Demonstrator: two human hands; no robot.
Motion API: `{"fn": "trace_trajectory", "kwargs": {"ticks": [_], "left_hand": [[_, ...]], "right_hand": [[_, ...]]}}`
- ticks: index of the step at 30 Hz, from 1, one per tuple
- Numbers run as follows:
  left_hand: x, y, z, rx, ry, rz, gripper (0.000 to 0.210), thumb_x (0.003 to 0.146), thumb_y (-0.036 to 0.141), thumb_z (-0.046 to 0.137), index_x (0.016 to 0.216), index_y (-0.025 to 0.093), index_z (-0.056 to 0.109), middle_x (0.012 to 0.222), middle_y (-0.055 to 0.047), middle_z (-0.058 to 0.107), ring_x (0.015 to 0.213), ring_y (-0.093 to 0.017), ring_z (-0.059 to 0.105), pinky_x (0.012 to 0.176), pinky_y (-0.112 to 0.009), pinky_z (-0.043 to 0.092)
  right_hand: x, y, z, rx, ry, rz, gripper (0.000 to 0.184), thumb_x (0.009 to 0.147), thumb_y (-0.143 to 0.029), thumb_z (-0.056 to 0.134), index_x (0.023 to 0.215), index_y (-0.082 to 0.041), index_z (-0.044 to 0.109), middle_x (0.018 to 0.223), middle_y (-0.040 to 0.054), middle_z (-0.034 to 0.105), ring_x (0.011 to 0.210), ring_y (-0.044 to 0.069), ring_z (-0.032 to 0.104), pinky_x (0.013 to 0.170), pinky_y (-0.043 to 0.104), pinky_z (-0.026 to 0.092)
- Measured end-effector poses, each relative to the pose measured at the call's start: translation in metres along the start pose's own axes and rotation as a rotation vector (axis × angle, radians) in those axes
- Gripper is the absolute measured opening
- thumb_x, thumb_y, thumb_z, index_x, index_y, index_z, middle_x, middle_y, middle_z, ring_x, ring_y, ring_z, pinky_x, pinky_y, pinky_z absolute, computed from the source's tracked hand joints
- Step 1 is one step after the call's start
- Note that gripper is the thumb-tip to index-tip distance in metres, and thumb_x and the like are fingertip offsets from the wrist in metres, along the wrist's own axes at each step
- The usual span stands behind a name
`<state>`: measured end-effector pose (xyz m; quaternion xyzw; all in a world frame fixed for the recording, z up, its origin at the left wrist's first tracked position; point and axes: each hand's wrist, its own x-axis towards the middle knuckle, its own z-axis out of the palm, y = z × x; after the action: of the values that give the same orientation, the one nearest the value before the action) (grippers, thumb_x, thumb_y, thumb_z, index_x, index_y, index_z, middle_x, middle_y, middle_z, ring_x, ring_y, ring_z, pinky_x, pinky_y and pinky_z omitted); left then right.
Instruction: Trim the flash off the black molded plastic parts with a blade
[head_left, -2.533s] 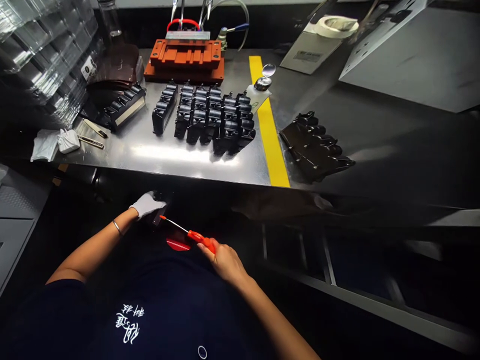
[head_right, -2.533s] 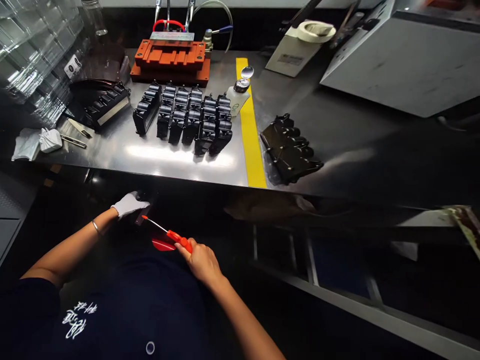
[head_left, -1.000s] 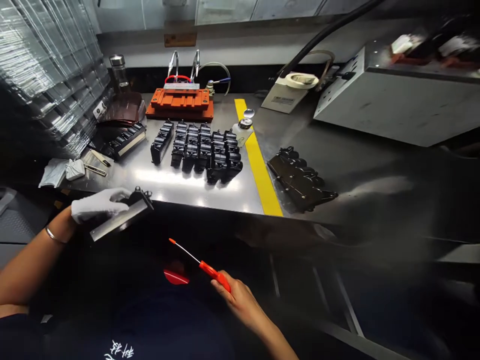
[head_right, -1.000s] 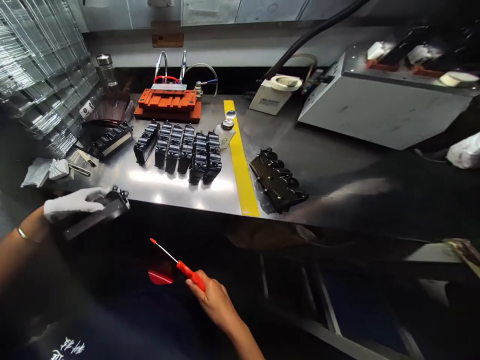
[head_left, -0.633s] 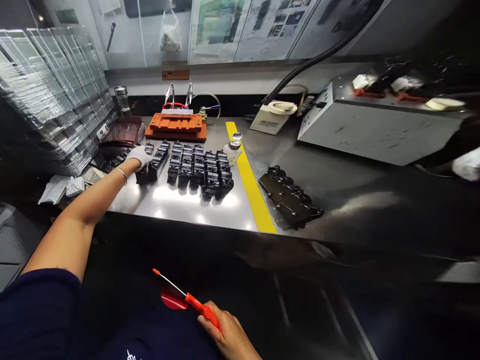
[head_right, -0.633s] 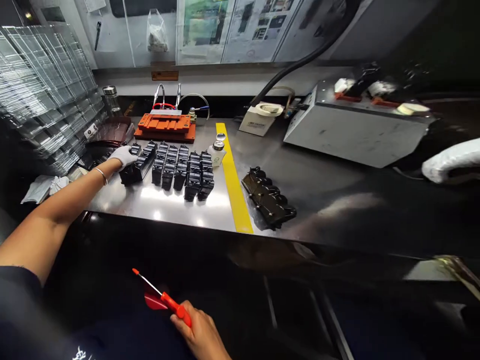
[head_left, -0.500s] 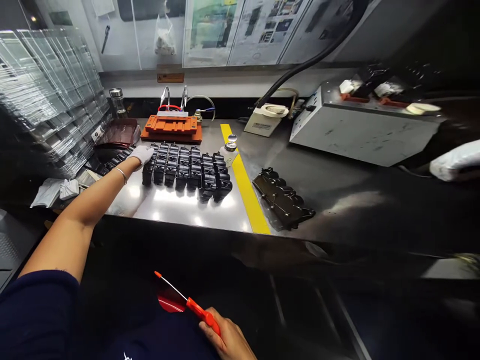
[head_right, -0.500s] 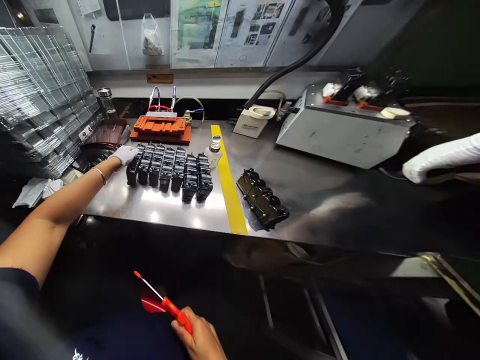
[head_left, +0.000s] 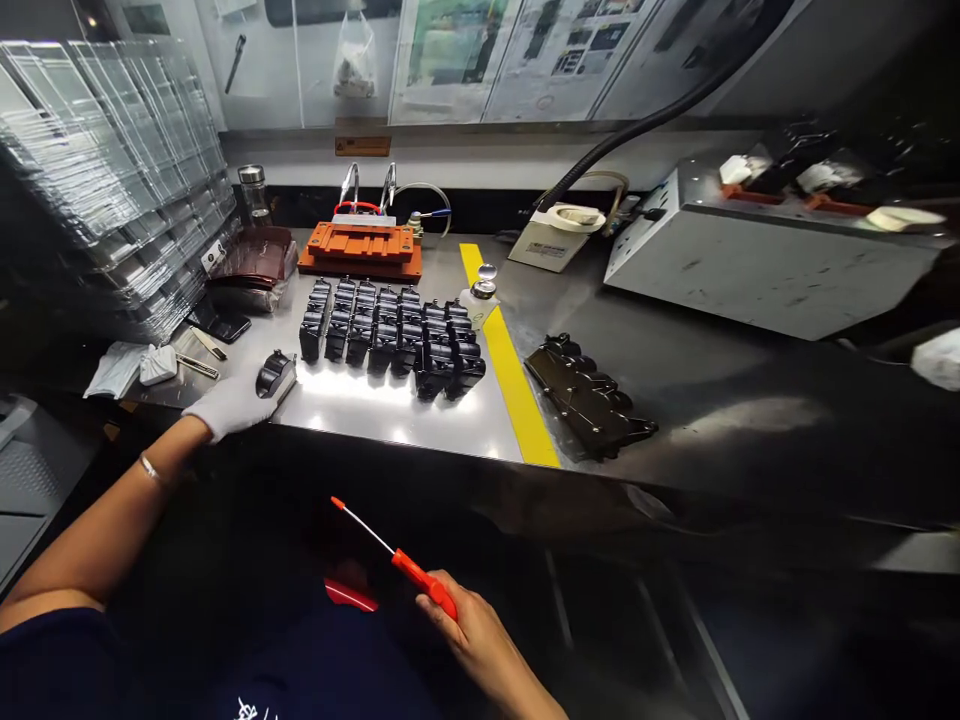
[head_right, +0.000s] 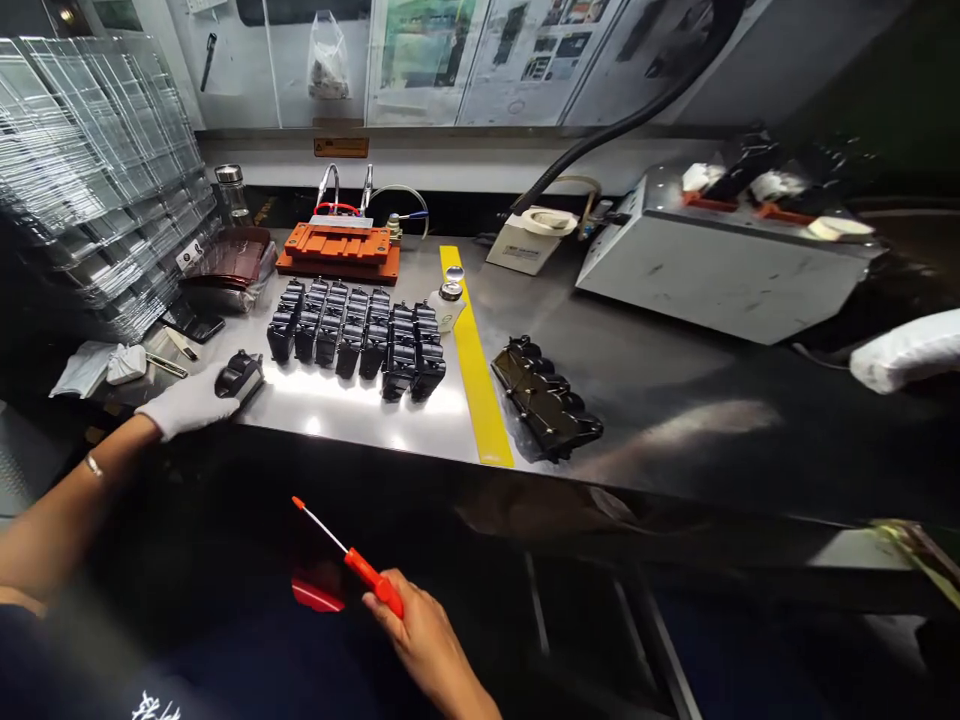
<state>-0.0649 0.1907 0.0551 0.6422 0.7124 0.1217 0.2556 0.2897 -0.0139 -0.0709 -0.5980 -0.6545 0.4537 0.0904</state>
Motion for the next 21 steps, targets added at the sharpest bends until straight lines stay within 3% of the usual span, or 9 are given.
{"fn": "trace_trajectory", "kwargs": {"ticks": [3,5,6,8,10,13,15,19,21], "left_hand": [[-0.059,-0.038,0.027,-0.407,-0.415,-0.030,0.063,0.061,0.038,0.080,0.119,0.024,0.061,0.115,-0.005,0.068,0.109,-0.029,0.062,0.092,-0.034,0.048],[-0.080,-0.068,0.058,-0.741,-0.679,-0.216,0.049,0.062,0.034,0.080,0.107,0.021,0.066,0.103,-0.005,0.072,0.098,-0.024,0.067,0.084,-0.031,0.052],[-0.086,-0.082,0.077,-0.898,-0.718,-0.384,0.040,0.066,0.035,0.077,0.101,0.019,0.067,0.094,-0.004,0.073,0.088,-0.022,0.069,0.079,-0.029,0.053],[-0.091,-0.106,0.113,-1.064,-0.710,-0.727,0.026,0.074,0.038,0.072,0.085,0.016,0.068,0.073,-0.004,0.072,0.065,-0.016,0.068,0.066,-0.025,0.055],[-0.092,-0.120,0.140,-1.103,-0.723,-0.883,0.029,0.079,0.042,0.067,0.079,0.013,0.068,0.066,-0.005,0.070,0.056,-0.015,0.066,0.060,-0.024,0.055],[-0.088,-0.122,0.157,-1.113,-0.785,-0.880,0.035,0.079,0.047,0.066,0.081,0.012,0.069,0.068,-0.006,0.072,0.056,-0.016,0.067,0.059,-0.024,0.056],[-0.082,-0.116,0.157,-1.108,-0.802,-0.855,0.037,0.078,0.050,0.068,0.081,0.013,0.069,0.067,-0.006,0.072,0.056,-0.016,0.067,0.058,-0.024,0.056],[-0.066,-0.104,0.153,-1.085,-0.816,-0.813,0.038,0.075,0.049,0.071,0.081,0.012,0.069,0.066,-0.006,0.072,0.054,-0.016,0.066,0.055,-0.024,0.056],[-0.061,-0.098,0.154,-1.078,-0.823,-0.783,0.036,0.076,0.047,0.071,0.083,0.012,0.070,0.069,-0.006,0.073,0.057,-0.016,0.067,0.058,-0.025,0.056]], "right_hand": [[-0.003,0.002,-0.006,0.063,0.056,0.004,0.053,0.089,-0.068,0.027,0.081,-0.022,0.052,0.065,-0.0014,0.052,0.060,0.014,0.046,0.057,0.025,0.034],[-0.006,-0.005,-0.006,0.042,-0.041,-0.040,0.053,0.089,-0.068,0.029,0.075,-0.021,0.051,0.063,-0.0016,0.050,0.057,0.013,0.044,0.056,0.025,0.032],[-0.006,-0.011,-0.005,0.010,-0.123,-0.075,0.052,0.089,-0.067,0.032,0.073,-0.021,0.051,0.062,-0.0017,0.050,0.057,0.013,0.044,0.055,0.025,0.031],[-0.004,-0.024,-0.002,-0.078,-0.230,-0.087,0.049,0.089,-0.064,0.037,0.072,-0.022,0.052,0.062,-0.0017,0.051,0.057,0.013,0.046,0.056,0.024,0.030],[-0.001,-0.035,0.002,-0.181,-0.178,0.029,0.045,0.091,-0.061,0.037,0.074,-0.022,0.054,0.062,-0.0007,0.053,0.058,0.014,0.050,0.057,0.025,0.031],[0.003,-0.044,0.010,-0.287,-0.151,0.079,0.046,0.091,-0.062,0.037,0.077,-0.022,0.055,0.062,0.0008,0.057,0.060,0.017,0.056,0.057,0.026,0.031],[0.003,-0.046,0.014,-0.279,-0.237,-0.003,0.048,0.089,-0.066,0.039,0.077,-0.022,0.057,0.063,0.0010,0.059,0.061,0.017,0.058,0.057,0.026,0.031],[0.001,-0.046,0.017,-0.284,-0.136,0.114,0.048,0.092,-0.062,0.033,0.081,-0.022,0.058,0.066,0.0023,0.062,0.064,0.019,0.061,0.059,0.026,0.033],[-0.001,-0.044,0.017,-0.294,-0.186,0.064,0.049,0.090,-0.065,0.035,0.081,-0.022,0.058,0.064,0.0022,0.062,0.063,0.020,0.061,0.058,0.027,0.033]]}}
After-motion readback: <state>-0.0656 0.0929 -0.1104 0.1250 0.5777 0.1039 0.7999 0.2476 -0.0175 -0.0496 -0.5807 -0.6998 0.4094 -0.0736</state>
